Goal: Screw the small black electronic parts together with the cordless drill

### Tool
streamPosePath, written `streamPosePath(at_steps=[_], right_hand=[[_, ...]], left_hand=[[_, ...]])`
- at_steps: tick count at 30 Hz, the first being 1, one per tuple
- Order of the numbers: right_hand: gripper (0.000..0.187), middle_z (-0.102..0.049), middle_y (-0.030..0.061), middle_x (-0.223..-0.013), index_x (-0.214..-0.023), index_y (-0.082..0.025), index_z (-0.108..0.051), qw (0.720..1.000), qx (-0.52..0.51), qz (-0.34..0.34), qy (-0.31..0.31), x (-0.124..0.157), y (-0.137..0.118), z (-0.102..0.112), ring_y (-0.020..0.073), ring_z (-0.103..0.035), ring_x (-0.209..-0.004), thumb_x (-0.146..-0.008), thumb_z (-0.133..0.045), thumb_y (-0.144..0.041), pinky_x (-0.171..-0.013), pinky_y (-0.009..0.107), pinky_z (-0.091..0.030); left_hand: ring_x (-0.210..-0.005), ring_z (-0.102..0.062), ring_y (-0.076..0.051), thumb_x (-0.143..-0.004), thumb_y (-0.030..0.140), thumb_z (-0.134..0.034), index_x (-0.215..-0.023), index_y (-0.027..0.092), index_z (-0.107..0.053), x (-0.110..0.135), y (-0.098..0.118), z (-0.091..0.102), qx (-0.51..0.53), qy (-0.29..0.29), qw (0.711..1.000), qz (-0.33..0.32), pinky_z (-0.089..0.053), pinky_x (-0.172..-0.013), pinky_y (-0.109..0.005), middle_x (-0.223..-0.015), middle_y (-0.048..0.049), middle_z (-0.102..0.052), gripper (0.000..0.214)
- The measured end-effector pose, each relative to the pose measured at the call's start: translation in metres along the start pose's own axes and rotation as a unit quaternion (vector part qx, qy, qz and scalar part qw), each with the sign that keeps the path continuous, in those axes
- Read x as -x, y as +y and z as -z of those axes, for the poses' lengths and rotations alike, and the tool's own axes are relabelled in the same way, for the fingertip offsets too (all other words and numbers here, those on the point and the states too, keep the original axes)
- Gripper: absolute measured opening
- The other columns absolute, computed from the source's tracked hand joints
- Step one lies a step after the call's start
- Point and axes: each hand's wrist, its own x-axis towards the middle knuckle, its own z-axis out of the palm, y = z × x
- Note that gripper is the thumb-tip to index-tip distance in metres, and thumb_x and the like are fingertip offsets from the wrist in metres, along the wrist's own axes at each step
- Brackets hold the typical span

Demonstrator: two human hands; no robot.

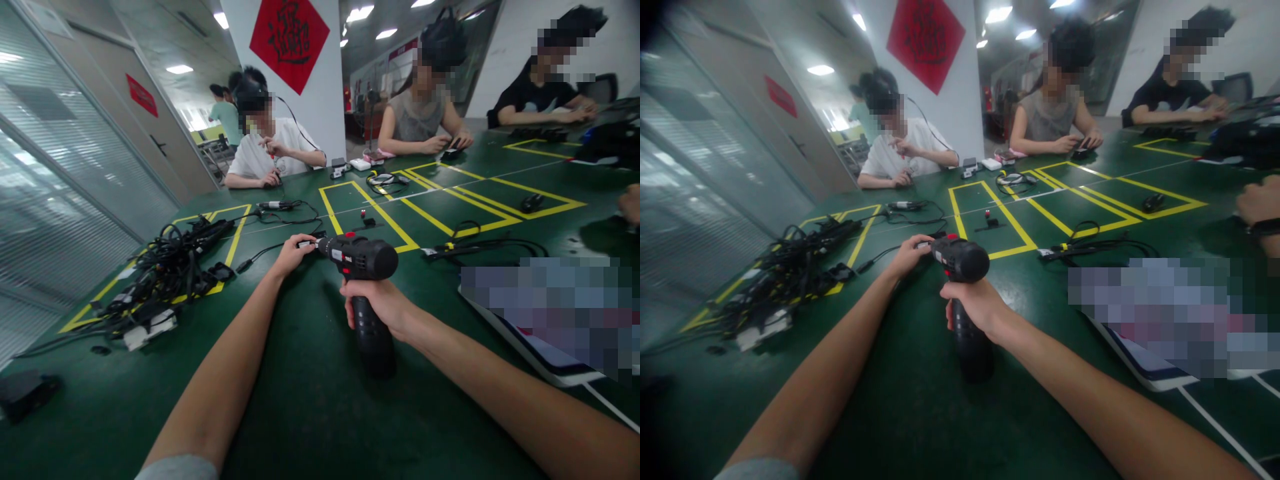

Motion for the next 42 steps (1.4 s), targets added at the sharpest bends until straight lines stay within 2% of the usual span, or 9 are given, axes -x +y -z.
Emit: streamPosePath(at_steps=[42], right_hand=[[0.008, -0.06, 0.0019, -0.048, -0.071, -0.017, -0.06, 1.0, 0.004, 0.011, -0.001, -0.0001, 0.0006, 0.0008, 0.0169, -0.056, -0.043, -0.07, -0.062, -0.024, -0.049, 0.03, -0.044]], left_hand=[[-0.108, -0.058, -0.024, -0.069, 0.032, -0.066, -0.099, 0.02, -0.073, -0.0047, -0.0079, -0.0024, 0.015, 0.008, 1.0, 0.0, -0.041, -0.105, -0.038, -0.111, -0.0048, -0.069, 0.032]])
